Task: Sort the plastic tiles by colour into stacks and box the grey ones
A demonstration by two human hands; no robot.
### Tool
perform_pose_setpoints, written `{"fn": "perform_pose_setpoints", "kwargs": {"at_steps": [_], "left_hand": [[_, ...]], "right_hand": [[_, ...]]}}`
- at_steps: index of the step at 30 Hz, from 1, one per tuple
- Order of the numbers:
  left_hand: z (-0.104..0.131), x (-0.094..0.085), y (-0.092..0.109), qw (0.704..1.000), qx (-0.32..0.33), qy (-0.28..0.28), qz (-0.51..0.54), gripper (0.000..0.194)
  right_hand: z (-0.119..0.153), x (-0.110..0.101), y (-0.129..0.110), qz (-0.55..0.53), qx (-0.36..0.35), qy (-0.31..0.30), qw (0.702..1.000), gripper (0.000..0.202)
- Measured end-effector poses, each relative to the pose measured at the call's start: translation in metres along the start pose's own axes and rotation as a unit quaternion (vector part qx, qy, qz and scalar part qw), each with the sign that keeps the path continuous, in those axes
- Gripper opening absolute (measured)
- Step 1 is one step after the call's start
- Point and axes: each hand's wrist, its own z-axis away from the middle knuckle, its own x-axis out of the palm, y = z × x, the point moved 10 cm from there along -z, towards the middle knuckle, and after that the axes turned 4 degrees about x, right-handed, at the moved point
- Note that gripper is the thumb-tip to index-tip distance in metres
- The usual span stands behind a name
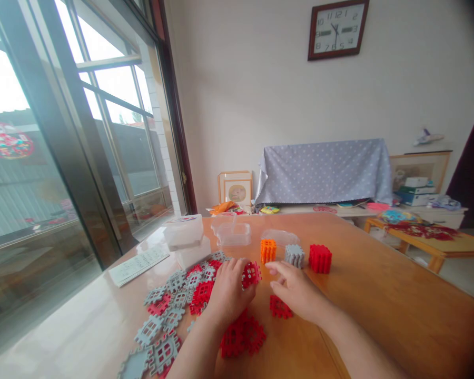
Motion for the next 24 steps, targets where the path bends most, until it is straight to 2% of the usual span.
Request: {"fn": "perform_pose_setpoints", "kwargs": {"at_steps": [3, 6, 10, 12, 14, 16, 24], "left_hand": [[0.001, -0.001, 0.01, 0.997, 0.037, 0.021, 0.072, 0.05], [0.005, 0.0, 0.018, 0.989, 0.058, 0.034, 0.129, 0.052], [0.006, 0.005, 0.018, 0.968, 0.034, 0.06, 0.241, 0.056], [0.005, 0.014, 0.012, 0.935, -0.008, 0.056, 0.351, 0.052], [0.003, 0.028, 0.009, 0.881, -0.048, 0.031, 0.47, 0.042], [0.002, 0.036, 0.008, 0.838, -0.077, 0.01, 0.54, 0.033], [0.008, 0.031, -0.006, 0.79, -0.153, 0.036, 0.593, 0.026]], "right_hand": [[-0.002, 0.006, -0.003, -0.086, 0.002, -0.003, 0.996, 0.05], [-0.004, 0.013, 0.001, -0.187, 0.029, -0.014, 0.982, 0.05], [-0.002, 0.015, 0.003, -0.286, 0.063, -0.03, 0.956, 0.044], [-0.001, 0.01, 0.003, -0.298, 0.073, -0.03, 0.951, 0.044], [0.001, 0.007, 0.001, -0.302, 0.075, -0.031, 0.95, 0.046], [0.001, 0.006, -0.001, -0.301, 0.073, -0.036, 0.95, 0.049], [-0.001, 0.001, 0.002, -0.262, 0.075, -0.017, 0.962, 0.056]]}}
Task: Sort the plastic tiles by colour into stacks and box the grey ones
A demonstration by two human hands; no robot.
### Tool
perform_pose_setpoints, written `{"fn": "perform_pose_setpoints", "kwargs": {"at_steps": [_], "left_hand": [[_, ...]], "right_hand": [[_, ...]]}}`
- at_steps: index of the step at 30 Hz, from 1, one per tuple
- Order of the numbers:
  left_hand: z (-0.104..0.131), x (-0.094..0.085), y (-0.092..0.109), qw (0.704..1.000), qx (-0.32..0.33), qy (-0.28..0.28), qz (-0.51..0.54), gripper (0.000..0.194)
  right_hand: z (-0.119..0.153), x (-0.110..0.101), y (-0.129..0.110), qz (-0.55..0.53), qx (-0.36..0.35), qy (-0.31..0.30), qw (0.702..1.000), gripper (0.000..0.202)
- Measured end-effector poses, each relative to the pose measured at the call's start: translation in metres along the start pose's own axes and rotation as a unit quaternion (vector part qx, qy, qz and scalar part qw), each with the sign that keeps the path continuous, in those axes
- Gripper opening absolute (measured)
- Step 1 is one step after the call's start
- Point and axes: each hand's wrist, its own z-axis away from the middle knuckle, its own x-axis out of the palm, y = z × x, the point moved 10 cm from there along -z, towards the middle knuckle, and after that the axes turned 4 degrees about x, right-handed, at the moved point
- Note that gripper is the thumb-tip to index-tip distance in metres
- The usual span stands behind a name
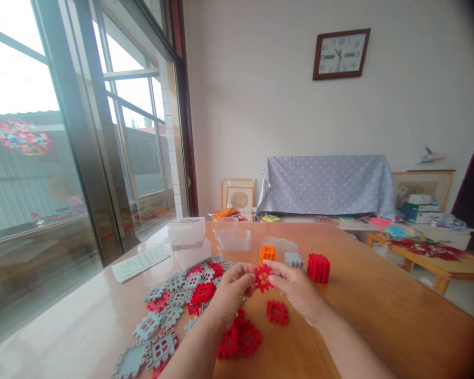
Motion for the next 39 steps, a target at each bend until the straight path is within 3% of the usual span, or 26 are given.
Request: {"fn": "perform_pose_setpoints", "kwargs": {"at_steps": [7, 13, 16, 20, 25, 31, 39], "left_hand": [[-0.003, -0.002, -0.011, 0.997, -0.028, 0.016, 0.066, 0.023], [-0.002, -0.003, -0.018, 0.998, -0.051, 0.009, 0.043, 0.024], [0.0, 0.001, -0.02, 0.998, -0.06, -0.008, 0.034, 0.027], [0.001, 0.003, -0.021, 0.998, -0.057, -0.009, 0.008, 0.036], [-0.005, -0.011, -0.013, 0.998, -0.013, 0.03, -0.045, 0.034], [-0.007, -0.025, -0.001, 0.993, 0.015, 0.059, -0.098, 0.029], [-0.007, -0.028, 0.001, 0.99, 0.016, 0.061, -0.13, 0.029]], "right_hand": [[0.001, -0.009, -0.003, 0.007, -0.025, -0.005, 1.0, 0.045], [0.016, 0.005, -0.03, 0.197, -0.132, -0.061, 0.97, 0.059], [0.022, 0.013, -0.033, 0.264, -0.151, -0.082, 0.949, 0.06], [0.02, 0.015, -0.02, 0.321, -0.123, -0.117, 0.932, 0.046], [0.009, -0.004, 0.013, 0.39, -0.046, -0.101, 0.914, 0.035], [0.005, -0.004, 0.046, 0.453, 0.002, -0.137, 0.881, 0.042], [0.005, -0.005, 0.054, 0.451, 0.02, -0.167, 0.877, 0.052]]}}
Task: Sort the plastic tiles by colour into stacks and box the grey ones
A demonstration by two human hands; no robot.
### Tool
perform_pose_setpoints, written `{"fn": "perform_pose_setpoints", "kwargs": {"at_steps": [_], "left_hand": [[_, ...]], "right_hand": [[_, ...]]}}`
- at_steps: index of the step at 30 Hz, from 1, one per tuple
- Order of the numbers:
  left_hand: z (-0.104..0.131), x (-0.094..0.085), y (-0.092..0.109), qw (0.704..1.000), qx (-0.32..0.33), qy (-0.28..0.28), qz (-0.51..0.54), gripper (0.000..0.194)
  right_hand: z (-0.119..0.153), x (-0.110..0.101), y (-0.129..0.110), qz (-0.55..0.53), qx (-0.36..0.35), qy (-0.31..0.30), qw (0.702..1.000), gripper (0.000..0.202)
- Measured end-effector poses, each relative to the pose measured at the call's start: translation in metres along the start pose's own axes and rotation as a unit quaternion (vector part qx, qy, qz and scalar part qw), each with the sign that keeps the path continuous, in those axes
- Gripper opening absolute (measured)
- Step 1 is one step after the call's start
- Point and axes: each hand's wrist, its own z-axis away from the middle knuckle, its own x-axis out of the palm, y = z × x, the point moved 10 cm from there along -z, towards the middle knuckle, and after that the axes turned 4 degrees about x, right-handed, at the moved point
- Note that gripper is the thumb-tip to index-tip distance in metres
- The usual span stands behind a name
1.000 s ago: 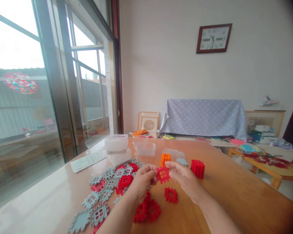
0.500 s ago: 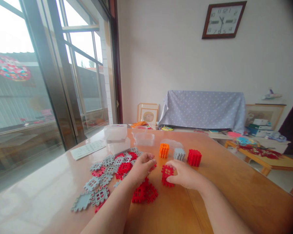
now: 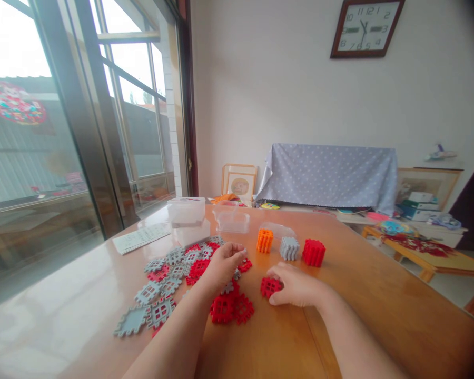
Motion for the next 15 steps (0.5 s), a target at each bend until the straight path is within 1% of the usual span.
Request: {"fn": "perform_pose_setpoints", "kwargs": {"at_steps": [3, 7, 10, 15], "left_hand": [[-0.002, -0.004, -0.004, 1.0, -0.001, 0.002, 0.001, 0.031], [-0.005, -0.008, -0.007, 1.0, 0.005, 0.002, 0.008, 0.031], [-0.006, -0.01, -0.005, 1.0, 0.011, 0.006, 0.01, 0.031], [-0.004, -0.019, 0.002, 1.0, 0.006, 0.029, 0.006, 0.029]], "right_hand": [[0.0, 0.001, -0.003, 0.005, -0.002, 0.006, 1.0, 0.056], [-0.001, 0.0, -0.011, 0.016, -0.012, 0.033, 0.999, 0.042], [-0.002, 0.001, -0.015, 0.018, -0.013, 0.043, 0.999, 0.033], [-0.002, -0.003, -0.02, 0.012, -0.026, 0.055, 0.998, 0.029]]}}
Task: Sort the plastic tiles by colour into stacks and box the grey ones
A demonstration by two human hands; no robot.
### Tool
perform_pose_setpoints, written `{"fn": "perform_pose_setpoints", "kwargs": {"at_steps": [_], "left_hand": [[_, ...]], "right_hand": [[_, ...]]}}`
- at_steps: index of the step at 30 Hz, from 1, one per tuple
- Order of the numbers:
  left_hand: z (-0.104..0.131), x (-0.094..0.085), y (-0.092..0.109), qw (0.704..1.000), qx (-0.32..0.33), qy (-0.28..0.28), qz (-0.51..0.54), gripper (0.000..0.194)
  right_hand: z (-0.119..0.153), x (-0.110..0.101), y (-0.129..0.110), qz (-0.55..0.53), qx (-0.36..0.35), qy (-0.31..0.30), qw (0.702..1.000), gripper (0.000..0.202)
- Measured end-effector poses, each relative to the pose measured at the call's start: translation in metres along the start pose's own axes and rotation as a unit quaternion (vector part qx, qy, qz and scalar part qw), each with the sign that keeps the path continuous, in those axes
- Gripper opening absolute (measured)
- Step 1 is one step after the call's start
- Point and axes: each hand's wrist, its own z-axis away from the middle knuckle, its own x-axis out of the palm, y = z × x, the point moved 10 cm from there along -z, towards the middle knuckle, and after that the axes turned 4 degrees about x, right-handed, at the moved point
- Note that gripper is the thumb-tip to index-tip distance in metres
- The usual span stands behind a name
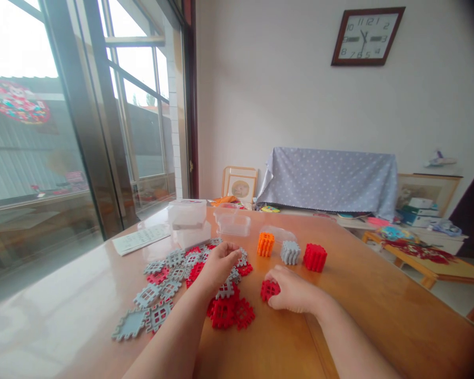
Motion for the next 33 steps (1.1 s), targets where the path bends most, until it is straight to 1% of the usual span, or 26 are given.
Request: {"fn": "perform_pose_setpoints", "kwargs": {"at_steps": [3, 6, 8, 10, 15, 18, 21, 23, 26, 29, 31, 33], "left_hand": [[0.0, -0.01, 0.003, 1.0, -0.004, 0.013, -0.004, 0.029], [0.001, -0.018, 0.006, 1.0, -0.003, 0.009, -0.029, 0.03], [0.002, -0.019, 0.008, 0.998, 0.001, -0.006, -0.062, 0.029], [0.004, -0.019, 0.007, 0.994, 0.002, -0.028, -0.104, 0.027], [0.007, -0.015, 0.004, 0.978, 0.022, -0.09, -0.188, 0.017], [0.008, -0.015, 0.002, 0.971, 0.031, -0.112, -0.209, 0.012], [0.007, -0.021, 0.003, 0.968, 0.029, -0.097, -0.231, 0.011], [0.005, -0.028, 0.007, 0.966, 0.032, -0.068, -0.247, 0.011], [0.002, -0.038, 0.013, 0.965, 0.042, -0.025, -0.257, 0.009], [0.0, -0.046, 0.014, 0.966, 0.042, 0.004, -0.255, 0.009], [-0.002, -0.05, 0.014, 0.966, 0.038, 0.02, -0.254, 0.009], [-0.002, -0.051, 0.014, 0.967, 0.038, 0.029, -0.249, 0.008]], "right_hand": [[-0.001, -0.007, -0.002, -0.014, -0.01, 0.018, 1.0, 0.03], [-0.003, -0.005, -0.003, -0.021, -0.026, 0.001, 0.999, 0.033], [-0.005, 0.001, -0.002, -0.023, -0.038, -0.029, 0.999, 0.035], [-0.005, 0.007, 0.0, -0.026, -0.044, -0.048, 0.998, 0.043], [-0.005, 0.009, 0.008, -0.033, -0.033, -0.048, 0.998, 0.066], [-0.004, 0.003, 0.011, -0.046, -0.023, -0.035, 0.998, 0.069], [-0.005, -0.011, 0.015, -0.073, -0.012, 0.01, 0.997, 0.059], [-0.006, -0.017, 0.017, -0.087, -0.007, 0.033, 0.996, 0.053], [-0.007, -0.018, 0.014, -0.093, -0.013, 0.046, 0.994, 0.046], [-0.006, -0.018, 0.0, -0.095, -0.024, 0.07, 0.993, 0.04], [-0.004, -0.017, -0.015, -0.089, -0.033, 0.081, 0.992, 0.034], [0.001, -0.013, -0.033, -0.076, -0.043, 0.077, 0.993, 0.026]]}}
